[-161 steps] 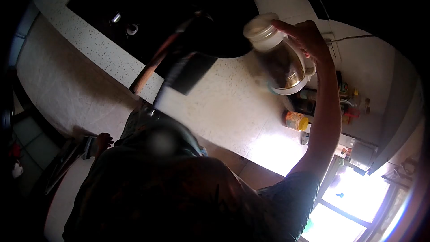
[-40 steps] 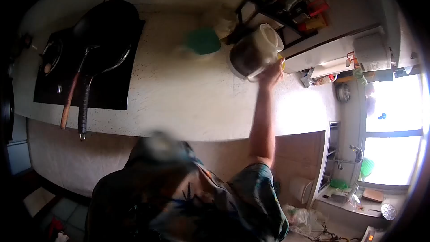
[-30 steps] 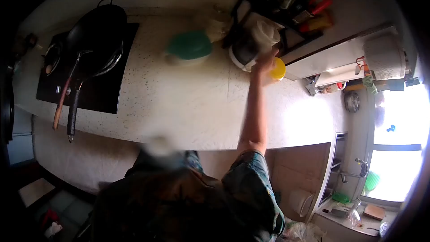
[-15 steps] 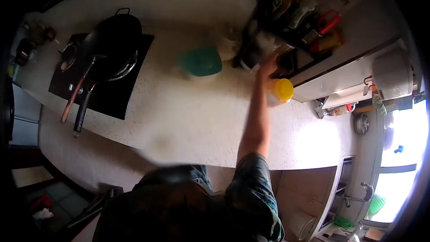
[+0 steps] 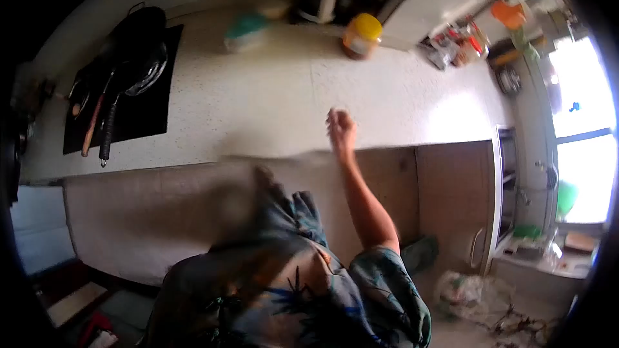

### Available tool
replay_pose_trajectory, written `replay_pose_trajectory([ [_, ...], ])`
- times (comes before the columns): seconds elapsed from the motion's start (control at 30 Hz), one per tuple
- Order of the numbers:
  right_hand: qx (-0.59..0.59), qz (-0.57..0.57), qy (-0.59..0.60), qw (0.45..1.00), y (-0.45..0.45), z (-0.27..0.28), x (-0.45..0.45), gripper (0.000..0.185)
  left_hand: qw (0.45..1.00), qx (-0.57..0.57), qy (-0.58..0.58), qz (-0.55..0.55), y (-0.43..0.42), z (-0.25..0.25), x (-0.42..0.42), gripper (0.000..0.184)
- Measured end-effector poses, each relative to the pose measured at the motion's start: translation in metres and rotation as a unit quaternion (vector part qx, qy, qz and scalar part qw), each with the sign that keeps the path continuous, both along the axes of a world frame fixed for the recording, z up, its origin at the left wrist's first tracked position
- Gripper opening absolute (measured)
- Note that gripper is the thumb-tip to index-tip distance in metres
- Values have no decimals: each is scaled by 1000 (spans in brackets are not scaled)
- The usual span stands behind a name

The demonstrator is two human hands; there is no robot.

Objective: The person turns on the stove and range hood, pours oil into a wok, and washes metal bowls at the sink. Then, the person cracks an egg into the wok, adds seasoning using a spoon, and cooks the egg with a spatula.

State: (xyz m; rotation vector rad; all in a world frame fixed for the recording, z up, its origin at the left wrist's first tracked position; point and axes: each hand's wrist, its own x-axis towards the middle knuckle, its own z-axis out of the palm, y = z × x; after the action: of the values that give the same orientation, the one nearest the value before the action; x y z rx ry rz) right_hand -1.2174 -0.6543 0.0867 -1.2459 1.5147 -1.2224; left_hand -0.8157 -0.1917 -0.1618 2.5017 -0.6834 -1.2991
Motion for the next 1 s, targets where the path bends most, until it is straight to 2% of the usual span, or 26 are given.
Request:
replay_pose_trajectory([
  [0.1,78,-13,58,995,88,-6,-13,30,999,-3,-7,-54,-16,-8,2,17],
  [0.13,62,-4,75,995,114,-16,-17,30,997,-4,-9,-75,-24,-8,2,17],
  [0.23,111,9,47,993,174,-17,-15,29,991,-5,-14,-137,-54,-13,-3,17],
  [0.3,190,60,38,979,194,-4,-17,29,985,-7,-18,-174,-75,-18,-14,17],
  [0.4,293,114,-48,948,215,-18,-36,32,973,-12,-26,-227,-109,-21,-39,17],
  [0.43,328,155,-3,932,218,-16,-47,31,969,-15,-28,-245,-121,-21,-51,17],
  [0.5,268,158,13,950,231,-50,-74,31,960,-20,-34,-278,-146,-27,-76,17],
  [0.53,272,148,13,951,238,-73,-91,33,955,-24,-38,-294,-159,-26,-93,17],
  [0.6,280,126,33,951,245,-81,-132,33,946,-31,-44,-321,-180,-33,-128,17],
  [0.83,307,-4,24,951,253,-20,-280,33,912,-87,-71,-395,-248,-32,-277,18],
  [0.9,299,-8,51,953,258,-33,-318,35,904,-110,-65,-408,-271,-11,-324,17],
  [1.0,284,-68,47,955,260,-43,-365,31,888,-122,-32,-442,-310,55,-393,18],
])
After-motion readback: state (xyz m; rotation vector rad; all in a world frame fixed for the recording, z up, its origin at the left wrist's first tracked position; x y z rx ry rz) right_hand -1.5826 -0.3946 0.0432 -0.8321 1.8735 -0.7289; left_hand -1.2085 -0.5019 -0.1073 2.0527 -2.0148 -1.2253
